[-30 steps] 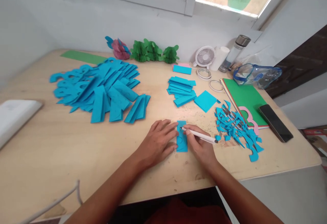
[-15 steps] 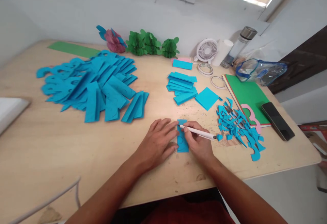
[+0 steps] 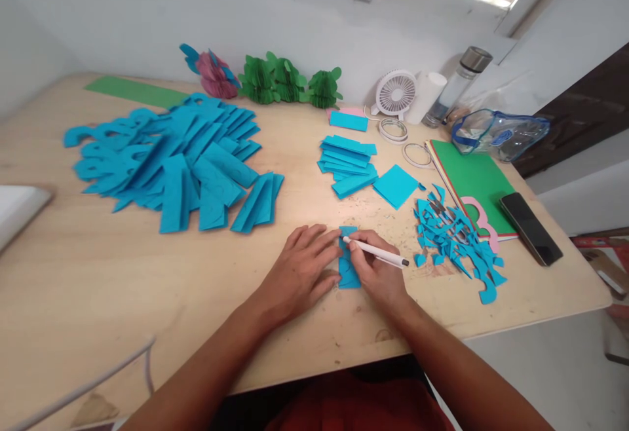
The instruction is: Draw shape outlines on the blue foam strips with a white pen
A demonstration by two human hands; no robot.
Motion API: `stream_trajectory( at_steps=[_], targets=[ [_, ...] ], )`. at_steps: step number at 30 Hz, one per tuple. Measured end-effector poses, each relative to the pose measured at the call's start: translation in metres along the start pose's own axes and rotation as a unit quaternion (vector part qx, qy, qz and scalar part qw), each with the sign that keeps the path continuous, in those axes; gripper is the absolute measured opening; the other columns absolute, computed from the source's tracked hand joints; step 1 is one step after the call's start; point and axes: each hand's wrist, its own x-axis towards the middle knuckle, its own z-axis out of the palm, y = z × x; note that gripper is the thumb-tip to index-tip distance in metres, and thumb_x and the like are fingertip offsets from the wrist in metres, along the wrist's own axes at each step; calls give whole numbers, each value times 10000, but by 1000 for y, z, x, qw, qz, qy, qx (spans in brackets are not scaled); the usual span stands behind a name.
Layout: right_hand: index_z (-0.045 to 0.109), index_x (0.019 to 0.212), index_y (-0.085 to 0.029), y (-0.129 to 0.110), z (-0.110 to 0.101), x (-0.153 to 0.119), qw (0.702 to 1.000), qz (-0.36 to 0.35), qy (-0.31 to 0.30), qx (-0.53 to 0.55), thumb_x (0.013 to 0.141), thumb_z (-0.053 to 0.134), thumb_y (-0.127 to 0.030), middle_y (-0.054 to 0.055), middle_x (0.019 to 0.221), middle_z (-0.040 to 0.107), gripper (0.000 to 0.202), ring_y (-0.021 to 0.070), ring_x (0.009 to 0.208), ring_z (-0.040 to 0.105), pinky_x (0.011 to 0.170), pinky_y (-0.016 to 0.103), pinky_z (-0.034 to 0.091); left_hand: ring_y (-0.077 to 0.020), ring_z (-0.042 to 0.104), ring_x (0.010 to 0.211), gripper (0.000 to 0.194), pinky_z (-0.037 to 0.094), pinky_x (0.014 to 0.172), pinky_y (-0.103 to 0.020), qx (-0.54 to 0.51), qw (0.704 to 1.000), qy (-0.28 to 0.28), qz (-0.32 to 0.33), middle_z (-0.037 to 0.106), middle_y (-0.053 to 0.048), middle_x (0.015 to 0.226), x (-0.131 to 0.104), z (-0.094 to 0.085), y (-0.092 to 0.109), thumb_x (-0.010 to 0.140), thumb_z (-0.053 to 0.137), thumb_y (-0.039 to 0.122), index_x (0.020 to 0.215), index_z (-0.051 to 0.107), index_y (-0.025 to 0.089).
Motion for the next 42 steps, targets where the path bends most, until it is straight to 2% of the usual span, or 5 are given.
stream_trajectory(
  at_steps=[29,42],
  targets=[
    [647,844,-208,-4,-8,-9,999,-6,3,-42,892,501,-230,11,735,681,155,145,615,598,598,254,461,-342,429,1312,307,323,1096,-560,-1,1000,0,5,554,-103,1403,-1,2,-2,893,566,286,1187,591,203],
    [646,897,-208,1,-3,-8,1000,-9,4,-24,903,509,-216,21,805,701,138,158,706,630,658,263,478,-349,445,1290,334,334,1080,-568,0,1000,15,19,565,-120,1385,-1,3,-3,890,556,278,1211,586,190]
  ],
)
